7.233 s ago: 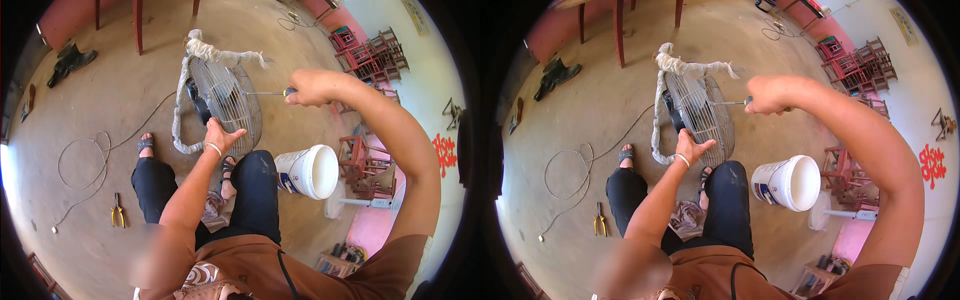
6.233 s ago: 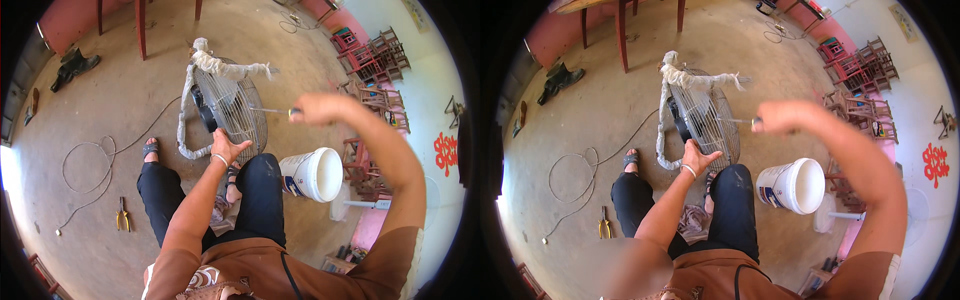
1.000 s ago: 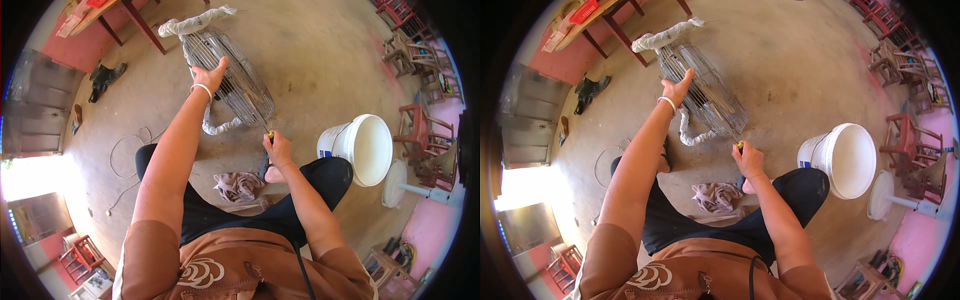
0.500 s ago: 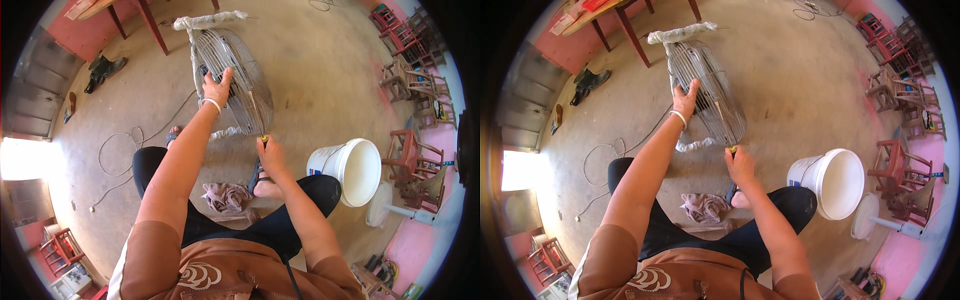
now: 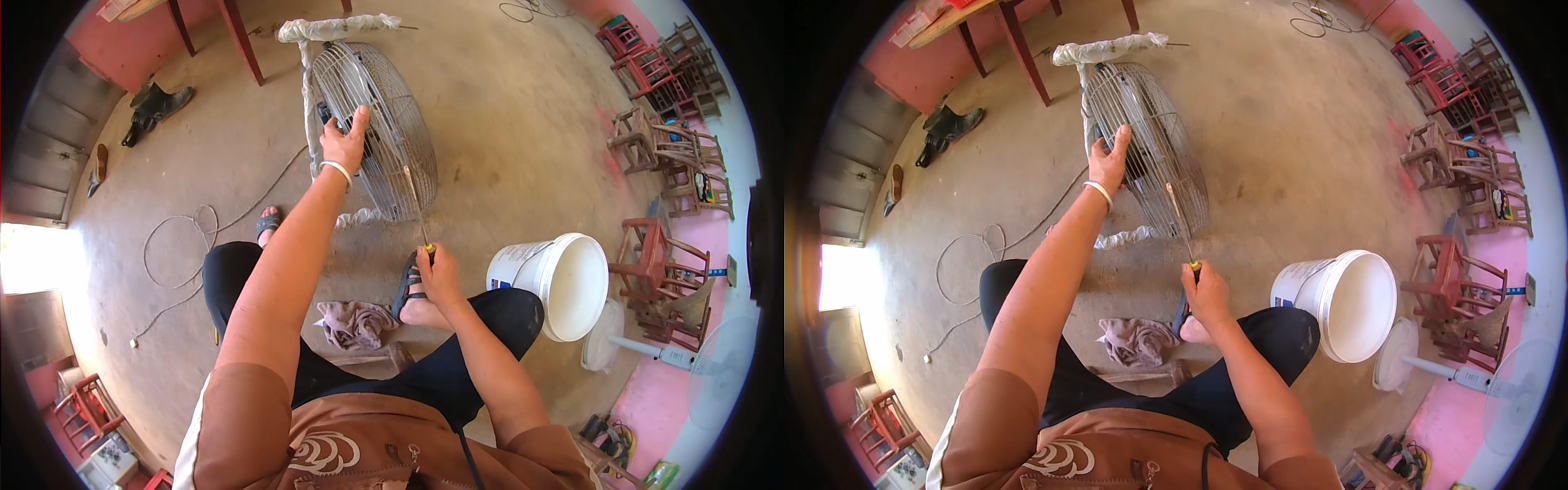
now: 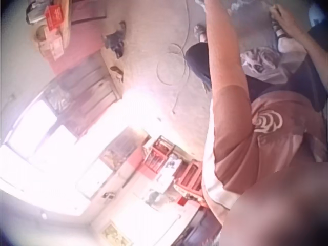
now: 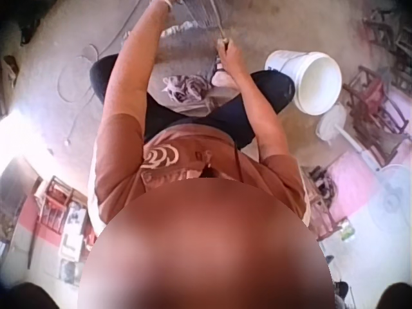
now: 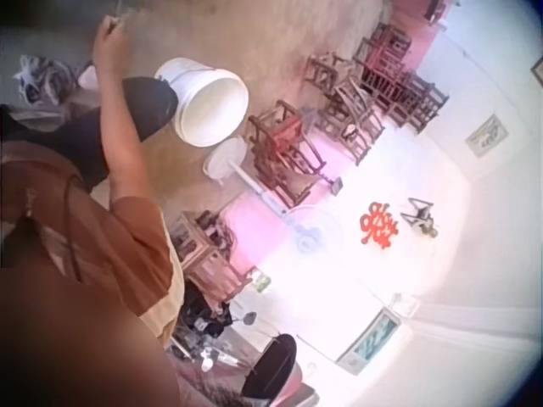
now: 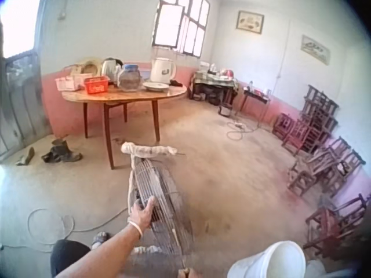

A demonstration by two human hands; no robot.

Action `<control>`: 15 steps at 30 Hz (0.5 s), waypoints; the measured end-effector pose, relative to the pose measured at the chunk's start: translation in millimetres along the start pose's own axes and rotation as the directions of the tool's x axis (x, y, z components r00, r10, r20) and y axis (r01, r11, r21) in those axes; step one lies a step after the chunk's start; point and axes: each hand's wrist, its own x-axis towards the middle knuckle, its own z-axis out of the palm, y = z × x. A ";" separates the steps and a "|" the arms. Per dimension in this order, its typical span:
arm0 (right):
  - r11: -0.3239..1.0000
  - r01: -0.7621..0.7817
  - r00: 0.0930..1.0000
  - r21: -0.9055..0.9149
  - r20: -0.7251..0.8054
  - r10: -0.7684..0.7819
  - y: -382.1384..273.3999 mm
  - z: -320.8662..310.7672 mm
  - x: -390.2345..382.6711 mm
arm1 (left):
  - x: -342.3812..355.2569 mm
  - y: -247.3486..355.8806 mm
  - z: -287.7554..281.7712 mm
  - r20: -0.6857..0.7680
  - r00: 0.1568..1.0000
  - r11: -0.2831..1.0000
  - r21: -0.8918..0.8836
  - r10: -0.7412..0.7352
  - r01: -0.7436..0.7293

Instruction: Repairing a metal electric fan using a screwdriver, pliers, and zip ties.

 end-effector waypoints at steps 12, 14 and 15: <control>0.999 0.046 0.999 0.013 0.003 -0.047 -22.6 -0.1 24.0 | -23.1 6.5 -22.9 0.060 0.996 0.996 -0.048 -0.072 0.075; 0.999 0.046 0.998 0.021 0.034 -0.047 -21.2 0.6 25.0 | -24.0 4.2 -23.1 0.065 0.996 0.996 -0.054 -0.066 0.070; 0.999 0.046 0.997 0.026 0.061 -0.047 -20.8 0.2 25.3 | -23.6 3.3 -22.7 0.067 0.996 0.996 -0.053 -0.067 0.070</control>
